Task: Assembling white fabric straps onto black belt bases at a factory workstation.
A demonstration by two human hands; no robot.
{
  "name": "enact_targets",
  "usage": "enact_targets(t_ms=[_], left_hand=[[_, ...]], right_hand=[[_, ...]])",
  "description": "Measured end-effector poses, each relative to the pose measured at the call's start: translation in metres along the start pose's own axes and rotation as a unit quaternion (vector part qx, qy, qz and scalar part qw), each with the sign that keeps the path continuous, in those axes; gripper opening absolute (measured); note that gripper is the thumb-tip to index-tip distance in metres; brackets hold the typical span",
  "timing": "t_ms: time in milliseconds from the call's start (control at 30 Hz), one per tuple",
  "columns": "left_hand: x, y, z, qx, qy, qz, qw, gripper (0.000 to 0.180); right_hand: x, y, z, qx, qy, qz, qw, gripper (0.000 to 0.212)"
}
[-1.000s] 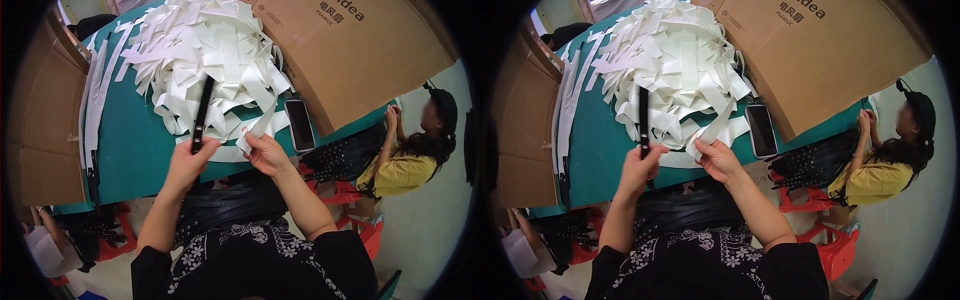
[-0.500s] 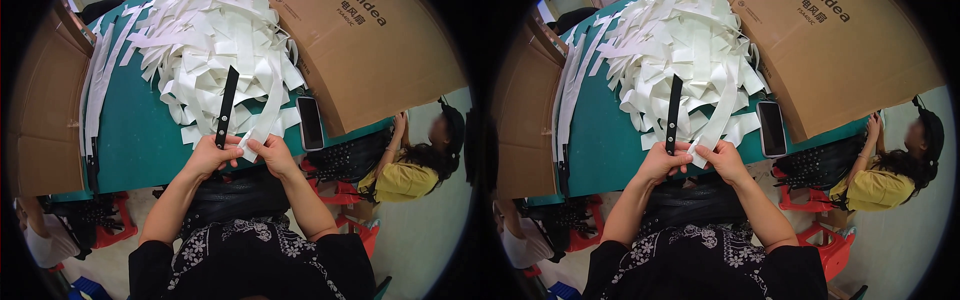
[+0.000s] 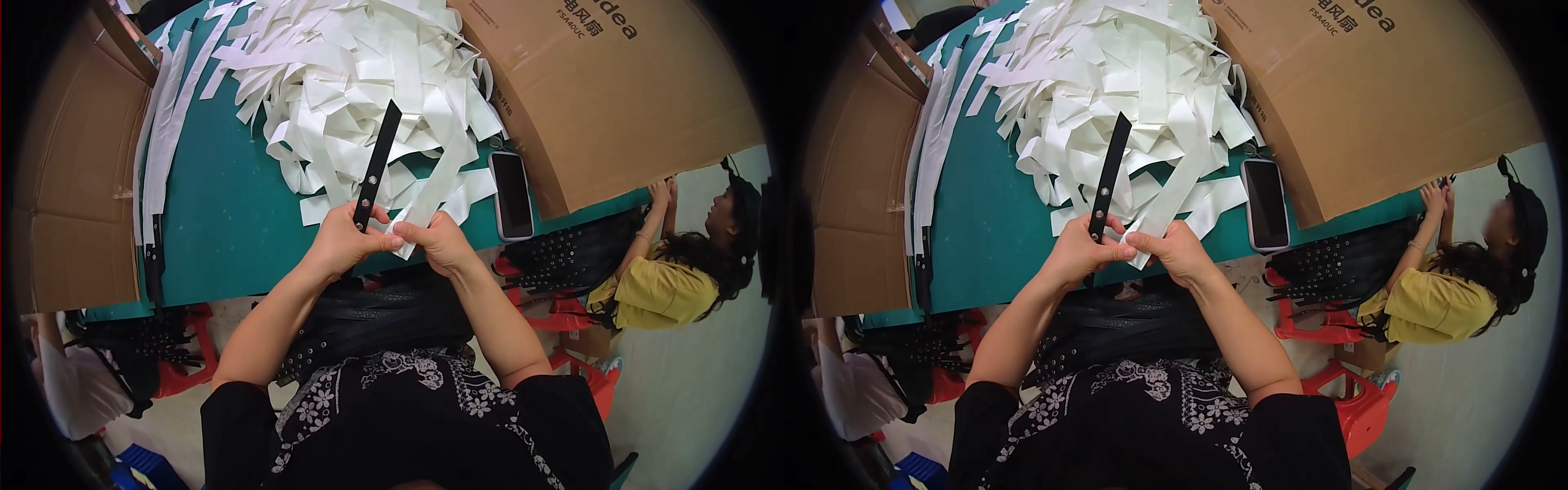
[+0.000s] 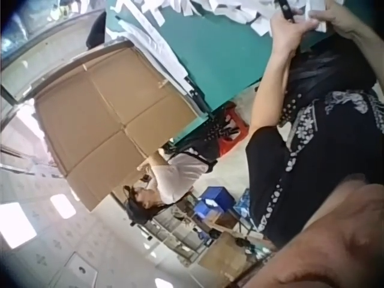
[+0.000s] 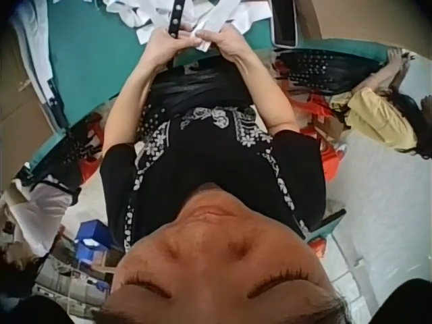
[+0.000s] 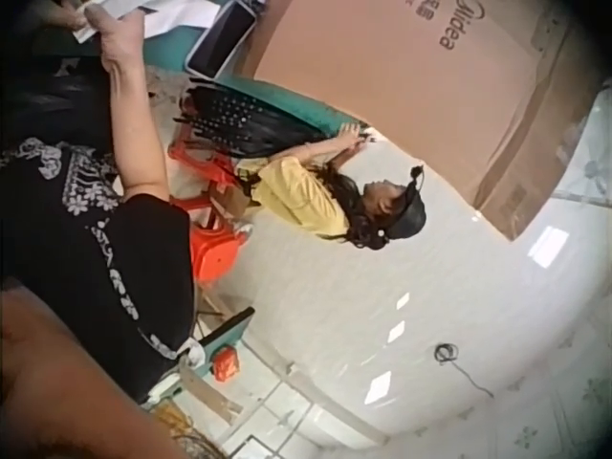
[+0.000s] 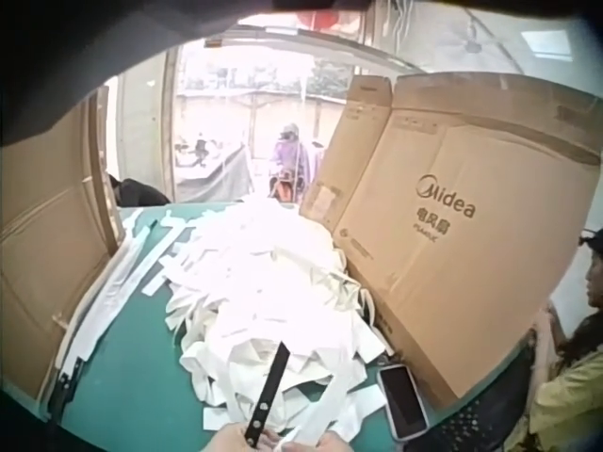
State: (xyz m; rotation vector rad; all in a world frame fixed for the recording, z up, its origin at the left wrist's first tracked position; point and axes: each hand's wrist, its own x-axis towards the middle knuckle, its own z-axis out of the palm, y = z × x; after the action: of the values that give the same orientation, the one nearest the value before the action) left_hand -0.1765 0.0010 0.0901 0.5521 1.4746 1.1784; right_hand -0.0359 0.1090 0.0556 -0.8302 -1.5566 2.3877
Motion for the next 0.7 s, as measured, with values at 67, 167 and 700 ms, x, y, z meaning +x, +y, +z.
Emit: enact_targets(t_ms=[67,167,700], left_hand=[[-0.001,0.003,0.001,0.026,0.000,0.010,1.000,0.041],[-0.013,0.006,0.003,0.011,0.030,0.067,0.997,0.027],[-0.067,-0.009,-0.018,0.091,-0.060,0.039,0.993,0.033]], right_hand=[[0.000,0.006,0.005,0.074,0.021,-0.044,0.996,0.026],[0.002,-0.002,0.003,0.199,0.079,-0.032,0.976,0.025],[0.018,-0.015,-0.015,0.256,0.090,-0.060,0.961,0.023]])
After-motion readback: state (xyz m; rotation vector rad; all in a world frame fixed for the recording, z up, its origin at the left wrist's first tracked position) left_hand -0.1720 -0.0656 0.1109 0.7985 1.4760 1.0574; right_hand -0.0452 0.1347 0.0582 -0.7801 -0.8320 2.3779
